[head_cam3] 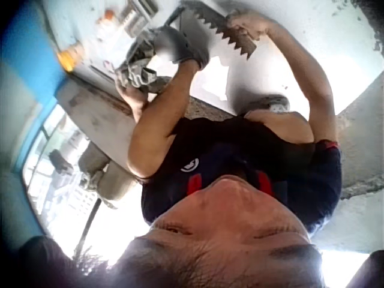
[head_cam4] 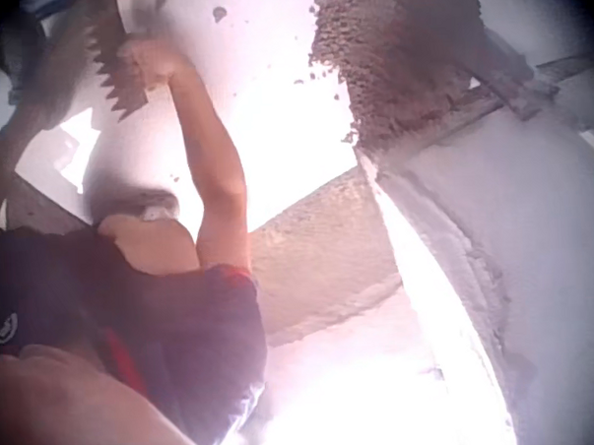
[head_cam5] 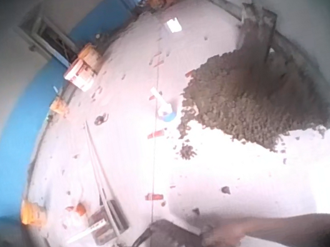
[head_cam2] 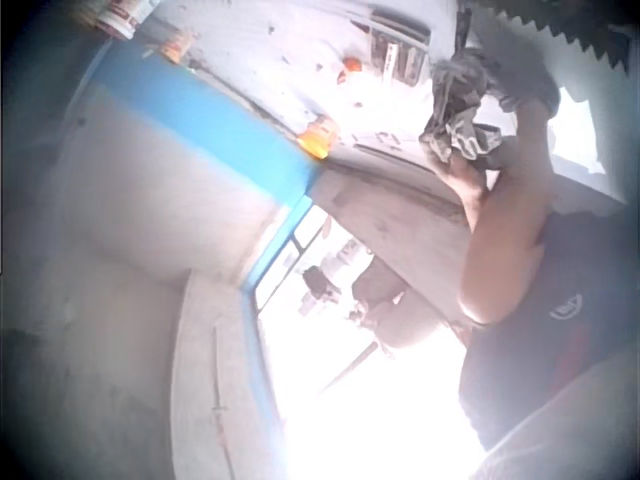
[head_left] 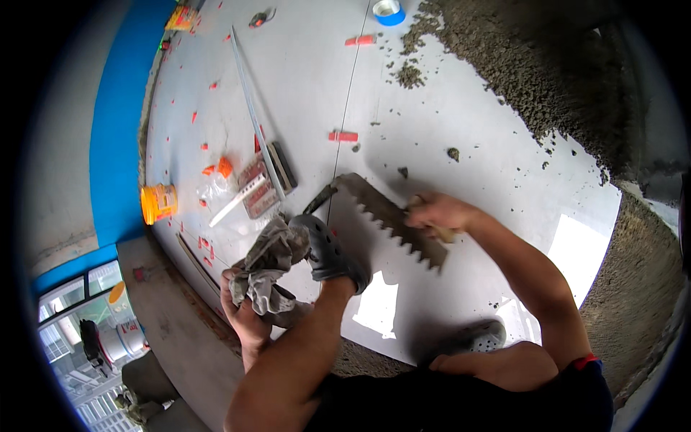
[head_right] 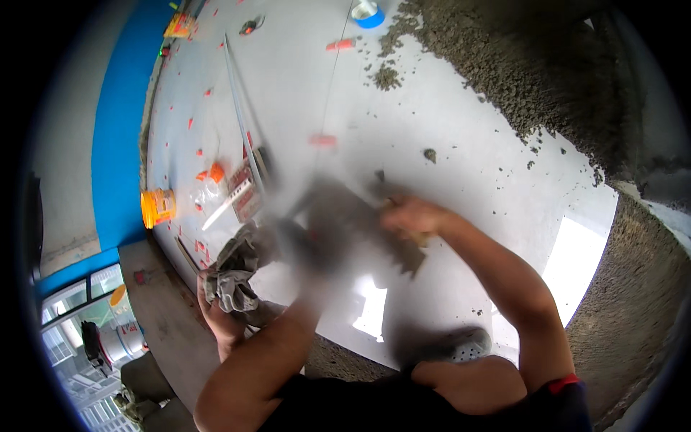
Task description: The person spreads mortar on the floor using a notched trowel, removes a clog to place a foot on a tile, uses a measuring tape to check distances, and inserts plastic spacers between the tiles.
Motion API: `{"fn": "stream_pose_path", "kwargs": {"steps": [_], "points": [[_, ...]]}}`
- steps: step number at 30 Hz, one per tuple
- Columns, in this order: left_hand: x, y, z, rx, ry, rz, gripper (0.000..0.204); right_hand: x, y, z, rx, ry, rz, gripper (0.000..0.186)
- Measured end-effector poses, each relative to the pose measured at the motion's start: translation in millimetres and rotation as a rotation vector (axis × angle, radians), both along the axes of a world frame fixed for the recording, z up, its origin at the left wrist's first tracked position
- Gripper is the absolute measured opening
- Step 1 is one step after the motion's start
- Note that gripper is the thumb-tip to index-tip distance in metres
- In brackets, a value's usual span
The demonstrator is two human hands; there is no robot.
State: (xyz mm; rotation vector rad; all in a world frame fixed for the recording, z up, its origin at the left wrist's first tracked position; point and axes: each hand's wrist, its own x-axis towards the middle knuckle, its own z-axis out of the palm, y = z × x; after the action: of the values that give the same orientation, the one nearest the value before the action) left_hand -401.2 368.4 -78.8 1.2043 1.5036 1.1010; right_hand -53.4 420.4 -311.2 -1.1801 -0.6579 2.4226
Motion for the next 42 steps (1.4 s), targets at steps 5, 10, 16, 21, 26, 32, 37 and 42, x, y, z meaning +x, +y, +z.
{"fn": "stream_pose_path", "kwargs": {"steps": [5,10,16,21,26,32,37,42], "points": [[20,9,10,-0.034,0.198,-0.001,0.028,-52,30,-8,0.091,0.084,-0.099,0.029],[2,0,-1,-0.066,0.091,0.05,0.026,29,45,-8,0.5,-0.223,-0.226,0.021],[12,12,-6,-0.093,0.057,-0.031,0.025,71,115,17,0.269,-0.328,-0.209,0.018],[46,27,8,-0.033,0.194,-0.043,0.034,4,164,-5,0.665,-0.241,-0.216,0.029],[-11,14,-21,-0.105,0.084,-0.125,0.041,82,192,-15,0.524,-0.434,-0.56,0.025],[-36,3,-26,-0.217,0.164,-0.073,0.038,116,88,-6,0.547,-0.204,-0.414,0.02],[-20,11,-22,-0.189,0.187,-0.07,0.027,78,-24,44,0.391,-0.241,0.355,0.014],[-16,14,-20,-0.228,0.096,-0.058,0.027,137,-2,15,0.408,-0.299,0.128,0.023]]}}
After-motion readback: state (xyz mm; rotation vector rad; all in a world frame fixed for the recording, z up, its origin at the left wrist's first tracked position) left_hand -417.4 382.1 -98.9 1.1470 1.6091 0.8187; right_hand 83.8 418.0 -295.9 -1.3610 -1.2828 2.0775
